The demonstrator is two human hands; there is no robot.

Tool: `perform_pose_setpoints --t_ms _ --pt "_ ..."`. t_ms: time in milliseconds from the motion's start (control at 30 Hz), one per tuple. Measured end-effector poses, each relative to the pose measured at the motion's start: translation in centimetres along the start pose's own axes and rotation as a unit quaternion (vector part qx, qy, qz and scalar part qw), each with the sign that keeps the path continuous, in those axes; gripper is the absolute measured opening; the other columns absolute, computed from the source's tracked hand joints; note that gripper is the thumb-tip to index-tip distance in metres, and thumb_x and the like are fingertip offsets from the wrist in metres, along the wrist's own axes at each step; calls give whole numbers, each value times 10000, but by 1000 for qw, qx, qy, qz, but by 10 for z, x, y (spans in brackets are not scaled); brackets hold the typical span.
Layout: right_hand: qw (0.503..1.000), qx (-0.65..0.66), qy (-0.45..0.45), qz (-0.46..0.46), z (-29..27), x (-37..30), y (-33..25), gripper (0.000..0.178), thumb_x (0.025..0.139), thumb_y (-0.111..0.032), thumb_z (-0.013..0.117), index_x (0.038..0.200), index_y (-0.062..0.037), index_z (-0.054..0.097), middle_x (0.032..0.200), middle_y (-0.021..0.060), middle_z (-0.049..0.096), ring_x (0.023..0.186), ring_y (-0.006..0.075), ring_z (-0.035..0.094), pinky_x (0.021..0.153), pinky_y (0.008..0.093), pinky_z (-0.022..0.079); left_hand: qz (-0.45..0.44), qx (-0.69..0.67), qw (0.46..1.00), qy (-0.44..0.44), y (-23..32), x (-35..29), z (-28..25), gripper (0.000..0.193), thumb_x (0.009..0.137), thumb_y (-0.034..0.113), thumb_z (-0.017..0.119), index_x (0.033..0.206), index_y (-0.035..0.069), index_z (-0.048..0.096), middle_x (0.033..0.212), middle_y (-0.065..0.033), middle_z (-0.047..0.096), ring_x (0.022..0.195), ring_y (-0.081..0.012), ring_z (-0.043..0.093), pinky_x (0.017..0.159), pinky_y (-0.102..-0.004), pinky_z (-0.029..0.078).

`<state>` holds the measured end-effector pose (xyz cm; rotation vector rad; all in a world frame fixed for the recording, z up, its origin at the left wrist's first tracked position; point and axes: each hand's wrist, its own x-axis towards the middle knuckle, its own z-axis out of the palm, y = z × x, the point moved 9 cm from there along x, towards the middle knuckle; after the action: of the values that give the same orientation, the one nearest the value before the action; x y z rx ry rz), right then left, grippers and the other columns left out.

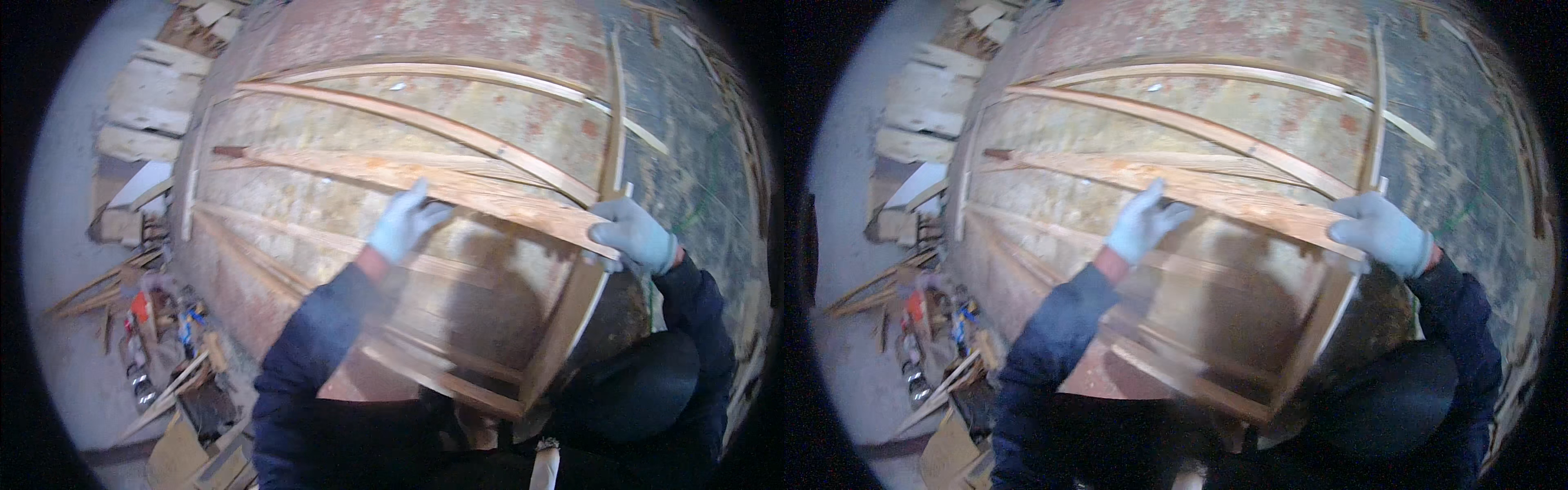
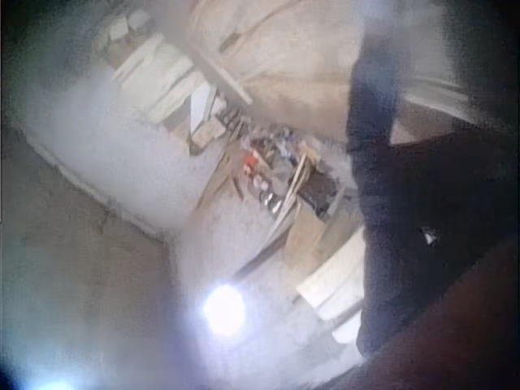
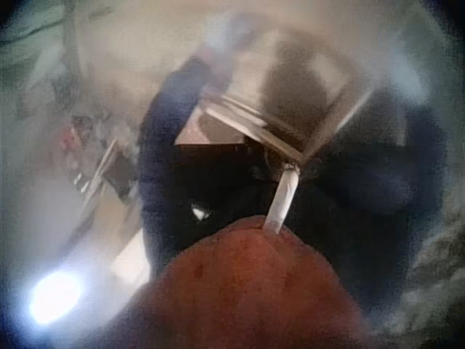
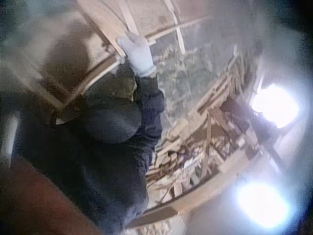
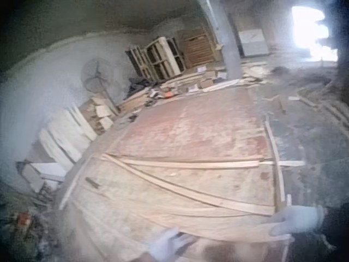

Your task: The person assembles a wooden structure by arranging thin wooden strips on the floor and securing them with a pneumatic nail gun. They load nails into the nail gun, position the strips, and fasten them to a larger wooden board.

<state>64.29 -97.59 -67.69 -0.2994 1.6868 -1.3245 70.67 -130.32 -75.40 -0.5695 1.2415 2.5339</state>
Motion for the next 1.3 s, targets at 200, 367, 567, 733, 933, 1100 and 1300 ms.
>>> perform_pose_setpoints --t_ms 200,367,567,733,933,1100,1300 --pt "998 44 12 -40 -18 -11 -9 427 911 -300 673 1056 101 687 715 99 702 463 76 554 424 206 424 82 -120 988 42 -3 22 27 472 970 187 681 1371 14 503 1343 -175 587 1277 -352 556 1137 -517 436" --pt "989 -113 70 -71 -59 -24 -7 396 904 -315 677 974 72 716 693 79 691 559 94 592 537 267 488 91 -184 978 21 -11 38 71 434 968 156 667 1342 -3 512 1329 -198 592 1270 -372 559 1148 -519 433" --pt "956 -219 129 -143 -90 -15 -19 349 888 -249 640 996 71 725 725 65 697 622 80 606 579 263 498 89 -180 980 6 -17 75 80 423 1000 214 627 1320 -41 520 1350 -233 581 1262 -390 559 1147 -533 430" --pt "992 -77 55 -82 -73 -3 0 347 883 -278 643 963 51 718 733 58 712 598 76 626 530 232 477 90 -191 977 21 -30 79 61 422 1006 205 623 1353 -4 505 1337 -214 586 1256 -378 567 1113 -546 458" --pt "991 -83 95 -50 -83 2 18 281 835 -202 634 932 52 705 700 68 687 566 91 612 505 225 451 85 -186 979 1 -39 91 56 480 1019 260 622 1397 9 465 1354 -193 581 1269 -373 565 1109 -542 464" --pt "950 -215 199 -107 -79 -6 15 218 787 -110 601 929 32 685 708 97 656 658 138 635 614 310 484 100 -170 980 4 -49 91 56 543 1036 397 585 1412 25 463 1362 -175 580 1277 -349 564 1095 -530 467" --pt "761 -538 276 -236 -49 -36 -13 486 769 -95 713 1242 -30 622 1025 157 591 978 358 585 853 434 490 115 -238 964 17 -46 78 59 520 1041 422 572 1384 38 500 1334 -167 598 1257 -322 581 1080 -502 480"
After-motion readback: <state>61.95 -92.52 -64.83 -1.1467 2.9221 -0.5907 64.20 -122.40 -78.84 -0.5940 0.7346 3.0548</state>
